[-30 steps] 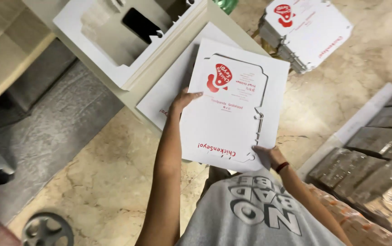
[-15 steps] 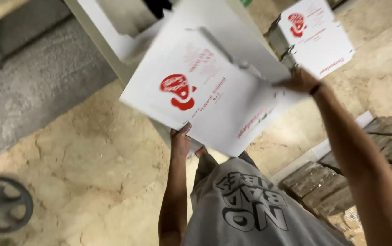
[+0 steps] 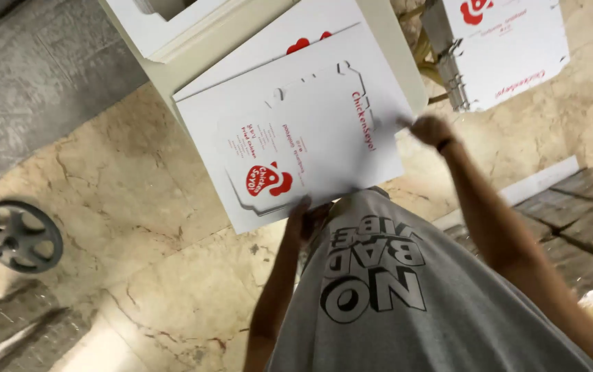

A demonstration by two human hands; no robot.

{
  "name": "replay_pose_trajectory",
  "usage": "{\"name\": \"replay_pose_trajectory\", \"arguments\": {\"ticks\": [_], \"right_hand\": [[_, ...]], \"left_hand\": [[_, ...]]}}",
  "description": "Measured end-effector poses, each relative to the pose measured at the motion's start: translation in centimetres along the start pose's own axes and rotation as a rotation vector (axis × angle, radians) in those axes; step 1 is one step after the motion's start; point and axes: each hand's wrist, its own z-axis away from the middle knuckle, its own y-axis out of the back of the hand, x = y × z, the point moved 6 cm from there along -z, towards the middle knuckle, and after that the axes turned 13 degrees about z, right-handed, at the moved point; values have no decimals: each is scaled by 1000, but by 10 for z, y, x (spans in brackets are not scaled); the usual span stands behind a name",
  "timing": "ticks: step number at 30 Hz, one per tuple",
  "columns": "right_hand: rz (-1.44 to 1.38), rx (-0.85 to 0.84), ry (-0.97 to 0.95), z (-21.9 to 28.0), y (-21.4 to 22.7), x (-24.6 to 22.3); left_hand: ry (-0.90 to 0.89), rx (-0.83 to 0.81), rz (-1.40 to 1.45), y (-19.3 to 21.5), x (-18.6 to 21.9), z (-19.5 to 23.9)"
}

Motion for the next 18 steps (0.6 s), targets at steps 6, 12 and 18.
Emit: {"name": "replay_pose_trajectory", "arguments": {"ticks": [6,12,18], "right_hand": [[-1235,-149,-89,-7,-82,-11],[-1083,-359,23,-14,18,-56],[-654,-161,246,-56,53,-87]], "left_hand": [[78,41,-319,-15,55,14],[204,-223,-1475,-176,56,56],[-811,-108,-2132,-281,43,-40]]}}
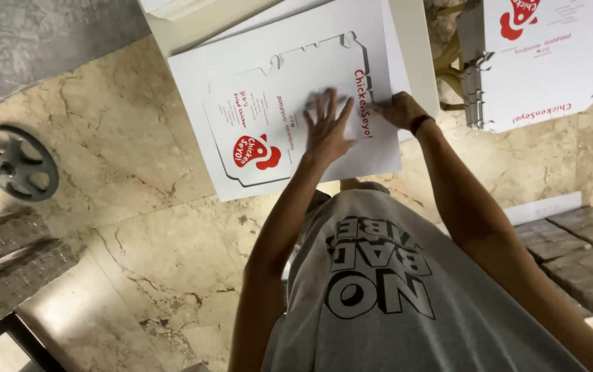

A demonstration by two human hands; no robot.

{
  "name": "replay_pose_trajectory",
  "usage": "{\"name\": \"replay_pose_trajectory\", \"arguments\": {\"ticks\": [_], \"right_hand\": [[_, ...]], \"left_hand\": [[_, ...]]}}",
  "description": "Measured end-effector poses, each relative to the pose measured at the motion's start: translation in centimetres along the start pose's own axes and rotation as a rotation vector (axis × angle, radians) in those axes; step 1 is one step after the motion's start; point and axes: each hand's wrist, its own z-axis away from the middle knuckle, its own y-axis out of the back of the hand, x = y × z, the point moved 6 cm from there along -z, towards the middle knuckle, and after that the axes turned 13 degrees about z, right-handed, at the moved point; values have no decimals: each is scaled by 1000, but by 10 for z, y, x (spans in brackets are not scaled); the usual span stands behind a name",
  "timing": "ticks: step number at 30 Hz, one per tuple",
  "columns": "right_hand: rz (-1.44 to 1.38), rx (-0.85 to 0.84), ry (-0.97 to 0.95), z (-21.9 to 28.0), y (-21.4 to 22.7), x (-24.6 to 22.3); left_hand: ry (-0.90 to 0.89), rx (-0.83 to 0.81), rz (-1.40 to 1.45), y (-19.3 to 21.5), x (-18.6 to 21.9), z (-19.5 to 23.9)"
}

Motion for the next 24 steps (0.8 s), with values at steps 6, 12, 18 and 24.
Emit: {"name": "replay_pose_trajectory", "arguments": {"ticks": [6,12,18,24], "right_hand": [[810,102,74,-35,-8,29],[753,207,237,-54,-11,46],[791,-52,319,8,17,-45],[640,35,-25,-43,-10,3]], "left_hand": [[145,-29,-82,-41,20,-41],[230,-168,-107,-17,43,-35],[258,-188,-120,-28,35,-31],[291,-174,-94,-19,43,-34]]}}
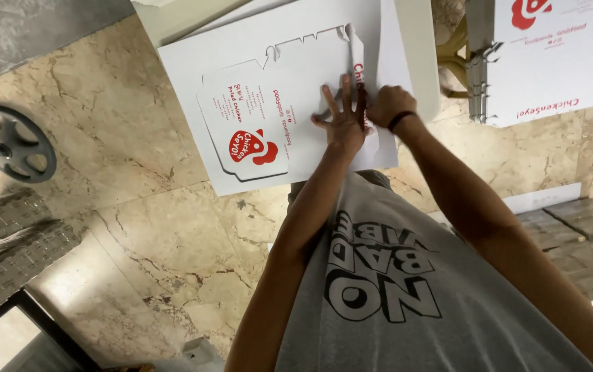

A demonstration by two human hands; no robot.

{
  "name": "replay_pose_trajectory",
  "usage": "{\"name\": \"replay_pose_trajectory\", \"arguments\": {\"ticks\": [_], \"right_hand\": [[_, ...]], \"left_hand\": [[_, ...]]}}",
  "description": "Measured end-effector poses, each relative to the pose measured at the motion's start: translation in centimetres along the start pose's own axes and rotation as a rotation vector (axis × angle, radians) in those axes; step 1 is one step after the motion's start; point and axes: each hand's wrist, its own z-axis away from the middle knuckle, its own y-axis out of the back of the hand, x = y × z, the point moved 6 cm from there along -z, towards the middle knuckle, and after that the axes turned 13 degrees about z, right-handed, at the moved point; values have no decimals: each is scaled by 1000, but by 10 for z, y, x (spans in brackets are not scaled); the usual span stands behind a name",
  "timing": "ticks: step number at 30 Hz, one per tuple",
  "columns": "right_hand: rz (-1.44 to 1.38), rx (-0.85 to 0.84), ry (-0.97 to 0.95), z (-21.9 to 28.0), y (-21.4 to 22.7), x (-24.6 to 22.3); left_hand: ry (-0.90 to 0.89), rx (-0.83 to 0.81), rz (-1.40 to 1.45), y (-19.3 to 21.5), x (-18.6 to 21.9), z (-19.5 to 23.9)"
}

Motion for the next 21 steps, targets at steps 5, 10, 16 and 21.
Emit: {"name": "replay_pose_trajectory", "arguments": {"ticks": [5,10,16,21], "right_hand": [[108,-52,316,31,13,-19],[-81,-104,318,47,48,-18],[-202,-281,27,60,62,-19],[-17,-160,-45,45,41,-17]], "left_hand": [[45,-49,-80,-14,-5,-2],[57,-15,-91,-20,-13,-19],[65,-37,-27,-14,-5,-2],[93,-30,-6,-6,-2,-3]]}}
